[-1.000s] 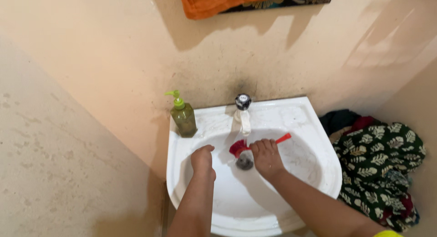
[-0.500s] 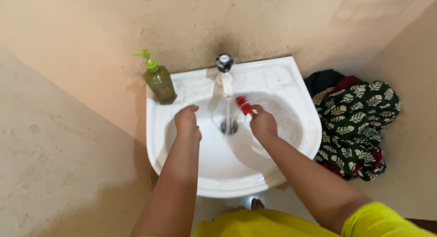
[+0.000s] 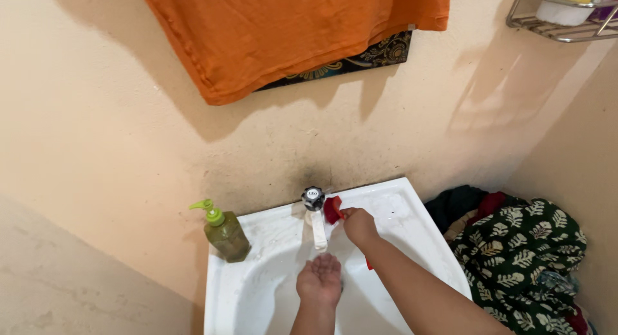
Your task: The person cleans a white bathroom sink using a red brush and running water, then scrubs and rinses a green soap dispenser bottle.
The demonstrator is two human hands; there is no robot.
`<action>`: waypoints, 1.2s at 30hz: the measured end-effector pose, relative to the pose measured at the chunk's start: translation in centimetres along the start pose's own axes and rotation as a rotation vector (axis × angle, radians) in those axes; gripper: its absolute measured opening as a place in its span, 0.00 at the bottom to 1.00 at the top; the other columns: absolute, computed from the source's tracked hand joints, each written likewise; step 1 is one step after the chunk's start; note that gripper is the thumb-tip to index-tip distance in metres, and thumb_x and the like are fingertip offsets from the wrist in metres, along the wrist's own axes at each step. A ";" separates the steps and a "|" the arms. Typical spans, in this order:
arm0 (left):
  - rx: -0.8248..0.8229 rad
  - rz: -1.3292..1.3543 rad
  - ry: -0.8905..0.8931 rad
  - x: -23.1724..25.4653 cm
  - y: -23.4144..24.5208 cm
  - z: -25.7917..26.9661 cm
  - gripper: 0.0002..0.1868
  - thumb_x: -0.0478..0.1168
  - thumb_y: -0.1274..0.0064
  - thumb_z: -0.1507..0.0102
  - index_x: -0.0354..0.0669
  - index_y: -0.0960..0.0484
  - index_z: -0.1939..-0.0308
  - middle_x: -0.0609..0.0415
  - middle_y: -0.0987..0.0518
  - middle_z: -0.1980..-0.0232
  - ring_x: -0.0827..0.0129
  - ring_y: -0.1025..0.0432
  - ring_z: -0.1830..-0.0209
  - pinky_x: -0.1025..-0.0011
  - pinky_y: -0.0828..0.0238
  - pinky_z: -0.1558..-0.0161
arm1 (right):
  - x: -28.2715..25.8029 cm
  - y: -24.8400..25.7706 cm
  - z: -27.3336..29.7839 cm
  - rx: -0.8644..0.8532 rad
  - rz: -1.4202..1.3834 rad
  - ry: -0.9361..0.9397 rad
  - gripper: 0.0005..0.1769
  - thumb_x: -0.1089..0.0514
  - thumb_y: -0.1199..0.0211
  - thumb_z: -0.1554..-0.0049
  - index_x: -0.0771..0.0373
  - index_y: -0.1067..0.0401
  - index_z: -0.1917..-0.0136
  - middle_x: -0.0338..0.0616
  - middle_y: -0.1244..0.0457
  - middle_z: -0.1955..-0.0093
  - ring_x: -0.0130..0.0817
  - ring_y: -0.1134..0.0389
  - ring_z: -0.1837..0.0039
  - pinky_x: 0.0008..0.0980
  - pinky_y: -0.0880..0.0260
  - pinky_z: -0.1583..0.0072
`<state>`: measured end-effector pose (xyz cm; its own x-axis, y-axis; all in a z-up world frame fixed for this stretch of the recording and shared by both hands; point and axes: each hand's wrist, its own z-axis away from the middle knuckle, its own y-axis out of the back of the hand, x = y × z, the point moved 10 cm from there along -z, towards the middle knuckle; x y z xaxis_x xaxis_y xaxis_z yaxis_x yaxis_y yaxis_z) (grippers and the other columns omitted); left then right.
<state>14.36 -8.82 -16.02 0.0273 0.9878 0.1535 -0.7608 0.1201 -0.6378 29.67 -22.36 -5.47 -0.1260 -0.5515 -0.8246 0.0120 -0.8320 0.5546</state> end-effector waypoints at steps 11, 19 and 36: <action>-0.213 0.253 -0.263 2.1 -6.6 3.2 0.24 0.42 0.76 0.28 0.27 0.30 0.41 0.39 0.26 0.42 0.51 0.30 0.44 0.54 0.35 0.34 | -3.2 1.2 2.2 0.037 0.161 0.186 0.23 0.66 0.48 0.46 0.56 0.21 0.42 0.59 0.30 0.49 0.54 0.28 0.45 0.43 0.28 0.42; -0.221 0.246 -0.276 2.8 -7.0 3.6 0.23 0.43 0.74 0.28 0.28 0.29 0.43 0.43 0.25 0.42 0.52 0.29 0.43 0.52 0.36 0.33 | -5.1 1.7 6.7 0.003 0.211 0.166 0.24 0.64 0.49 0.46 0.55 0.23 0.39 0.61 0.31 0.49 0.54 0.28 0.44 0.46 0.29 0.40; -0.255 0.290 -0.199 1.5 -8.2 5.0 0.25 0.42 0.76 0.28 0.26 0.31 0.39 0.38 0.27 0.39 0.48 0.29 0.40 0.54 0.34 0.33 | -4.6 2.3 9.4 -0.110 0.278 0.021 0.31 0.68 0.52 0.47 0.53 0.29 0.33 0.59 0.31 0.48 0.51 0.27 0.45 0.46 0.28 0.43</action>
<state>17.41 -8.82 -6.77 -0.3091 0.9487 0.0671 -0.5333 -0.1145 -0.8381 20.95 -21.18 0.61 -0.0826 -0.7592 -0.6456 0.1503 -0.6499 0.7450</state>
